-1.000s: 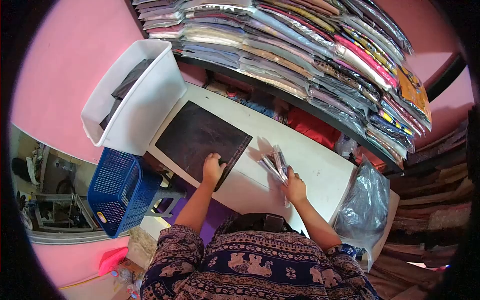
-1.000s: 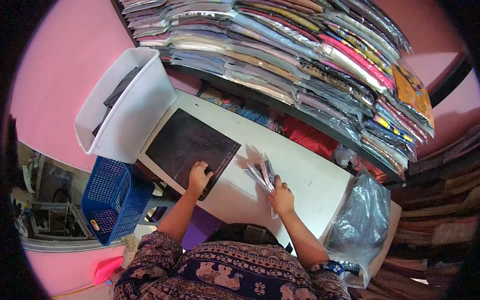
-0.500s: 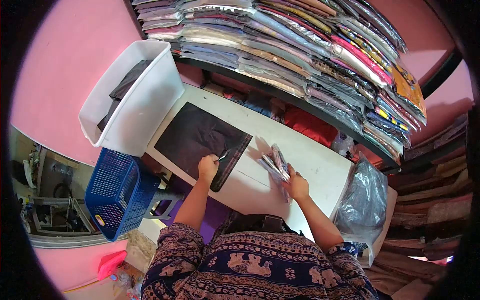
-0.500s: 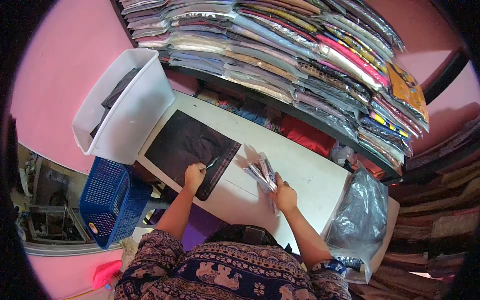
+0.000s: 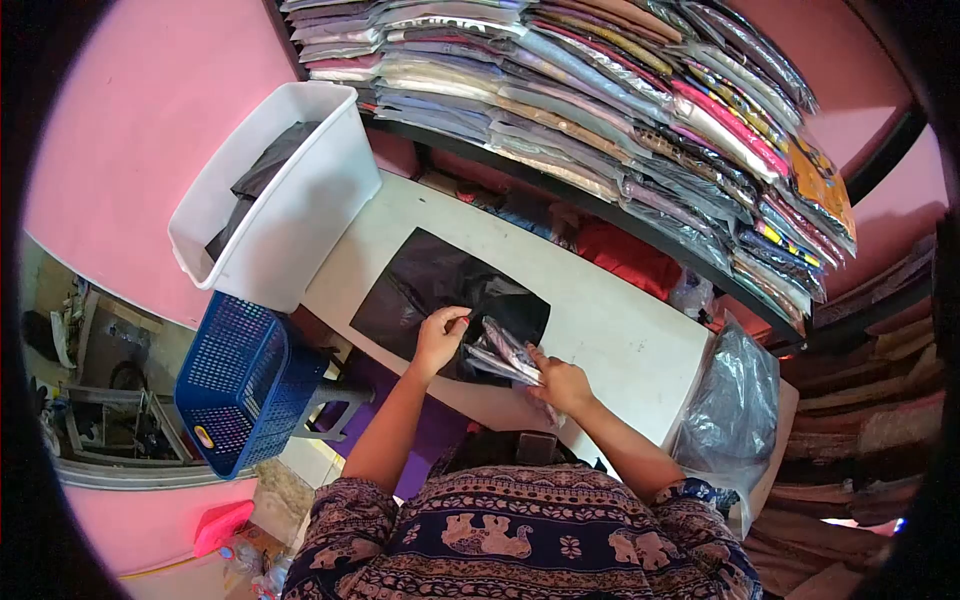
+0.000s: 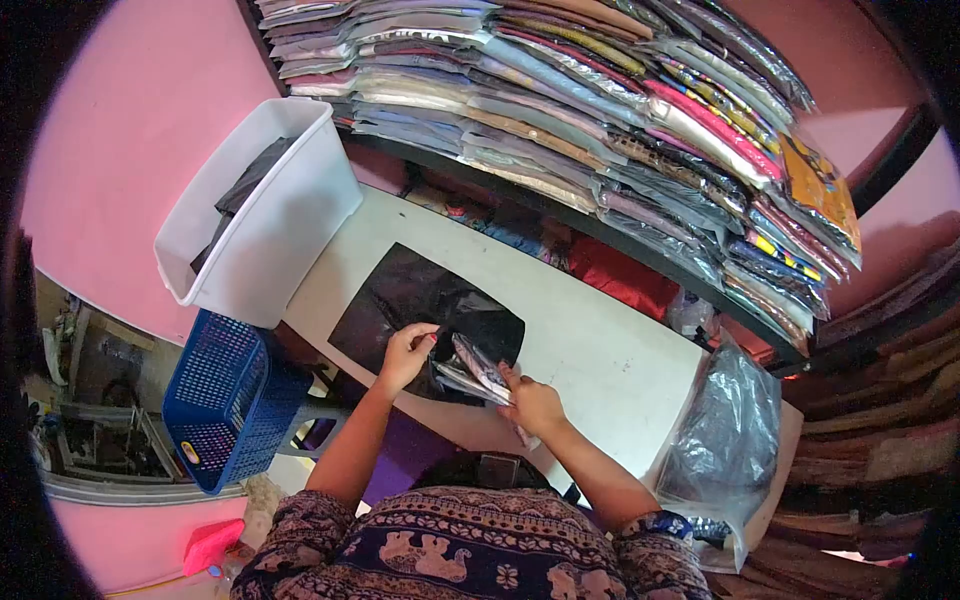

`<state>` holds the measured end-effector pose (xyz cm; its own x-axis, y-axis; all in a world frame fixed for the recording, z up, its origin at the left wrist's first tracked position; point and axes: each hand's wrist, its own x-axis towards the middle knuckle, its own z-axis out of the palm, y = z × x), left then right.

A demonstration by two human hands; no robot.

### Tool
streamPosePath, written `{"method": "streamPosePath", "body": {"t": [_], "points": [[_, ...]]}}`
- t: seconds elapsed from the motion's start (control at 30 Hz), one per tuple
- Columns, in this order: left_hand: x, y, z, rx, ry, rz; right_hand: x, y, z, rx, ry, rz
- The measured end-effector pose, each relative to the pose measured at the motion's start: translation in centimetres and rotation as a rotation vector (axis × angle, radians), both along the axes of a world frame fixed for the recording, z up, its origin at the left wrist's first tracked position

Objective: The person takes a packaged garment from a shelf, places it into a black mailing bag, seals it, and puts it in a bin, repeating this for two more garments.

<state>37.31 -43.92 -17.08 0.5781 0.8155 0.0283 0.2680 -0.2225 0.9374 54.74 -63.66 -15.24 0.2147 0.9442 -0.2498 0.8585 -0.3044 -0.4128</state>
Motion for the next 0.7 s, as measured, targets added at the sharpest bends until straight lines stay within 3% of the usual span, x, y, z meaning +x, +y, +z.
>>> {"method": "streamPosePath", "body": {"t": [0.17, 0.23, 0.3, 0.4, 0.57, 0.63, 0.7], "points": [[-0.2, -1.6, 4.4, 0.23, 0.102, -0.261, 0.4, 1.1, 0.8, 0.029, 0.052, 0.055], [0.1, -1.8, 4.8, 0.264, 0.09, -0.265, 0.0, 2.0, 1.4, -0.015, -0.067, -0.086], [0.9, -1.7, 4.5, 0.352, 0.054, -0.248, -0.9, 2.5, 1.2, 0.018, -0.099, -0.076], [2.4, -2.3, 5.5, 0.37, 0.04, -0.287, -2.4, 3.8, 1.4, -0.024, -0.083, 0.008], [2.1, -3.3, 6.9, 0.384, 0.009, -0.422, -2.9, 5.7, 1.0, -0.012, -0.015, -0.098], [0.9, -3.0, 5.7, 0.397, 0.016, -0.455, -2.8, 5.3, 0.5, 0.063, -0.005, -0.058], [-0.5, -3.4, 4.8, 0.352, 0.06, -0.42, -2.7, 4.4, 0.4, -0.025, 0.06, -0.085]]}}
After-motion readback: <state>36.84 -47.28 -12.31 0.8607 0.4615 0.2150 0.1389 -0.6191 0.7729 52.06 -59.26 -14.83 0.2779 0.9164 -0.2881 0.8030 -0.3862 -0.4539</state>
